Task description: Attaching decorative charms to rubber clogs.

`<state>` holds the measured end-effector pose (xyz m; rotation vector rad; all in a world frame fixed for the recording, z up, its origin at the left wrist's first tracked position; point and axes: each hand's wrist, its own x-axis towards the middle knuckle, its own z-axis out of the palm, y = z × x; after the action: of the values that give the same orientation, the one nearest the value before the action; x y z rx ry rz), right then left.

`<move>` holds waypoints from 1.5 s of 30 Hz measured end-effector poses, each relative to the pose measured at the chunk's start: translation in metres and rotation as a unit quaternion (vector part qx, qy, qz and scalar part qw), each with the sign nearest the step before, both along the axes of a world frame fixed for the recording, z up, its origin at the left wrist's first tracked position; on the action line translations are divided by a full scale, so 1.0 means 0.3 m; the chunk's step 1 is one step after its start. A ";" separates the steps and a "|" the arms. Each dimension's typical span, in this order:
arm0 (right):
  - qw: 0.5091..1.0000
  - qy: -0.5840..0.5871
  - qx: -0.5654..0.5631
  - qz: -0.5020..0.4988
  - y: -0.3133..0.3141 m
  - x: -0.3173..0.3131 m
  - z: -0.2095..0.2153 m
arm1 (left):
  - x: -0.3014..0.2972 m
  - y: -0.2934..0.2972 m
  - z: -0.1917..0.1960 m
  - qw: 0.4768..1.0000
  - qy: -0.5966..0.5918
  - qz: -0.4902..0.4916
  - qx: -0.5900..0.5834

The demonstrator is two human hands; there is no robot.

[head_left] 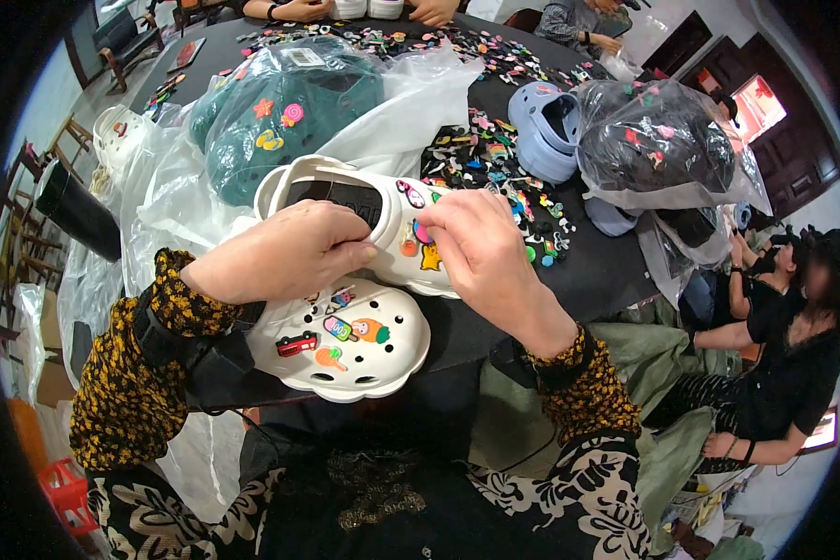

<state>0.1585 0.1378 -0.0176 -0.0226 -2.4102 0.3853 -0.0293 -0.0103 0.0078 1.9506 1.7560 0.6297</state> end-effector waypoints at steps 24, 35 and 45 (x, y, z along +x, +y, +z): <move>0.999 0.016 0.029 -0.043 0.000 -0.011 -0.009 | -0.002 0.037 0.072 0.996 -0.068 0.039 -0.047; 0.998 -0.043 0.013 -0.038 0.014 -0.006 -0.004 | -0.053 -0.073 0.341 0.985 -0.053 0.087 -0.142; 0.972 -0.048 -0.227 -0.030 0.021 -0.013 0.015 | 0.008 0.094 0.127 0.956 -0.172 0.183 -0.153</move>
<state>0.1545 0.1441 -0.0132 -0.3242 -2.3578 0.9162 -0.0269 0.0180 0.0458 1.2351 1.8674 0.7178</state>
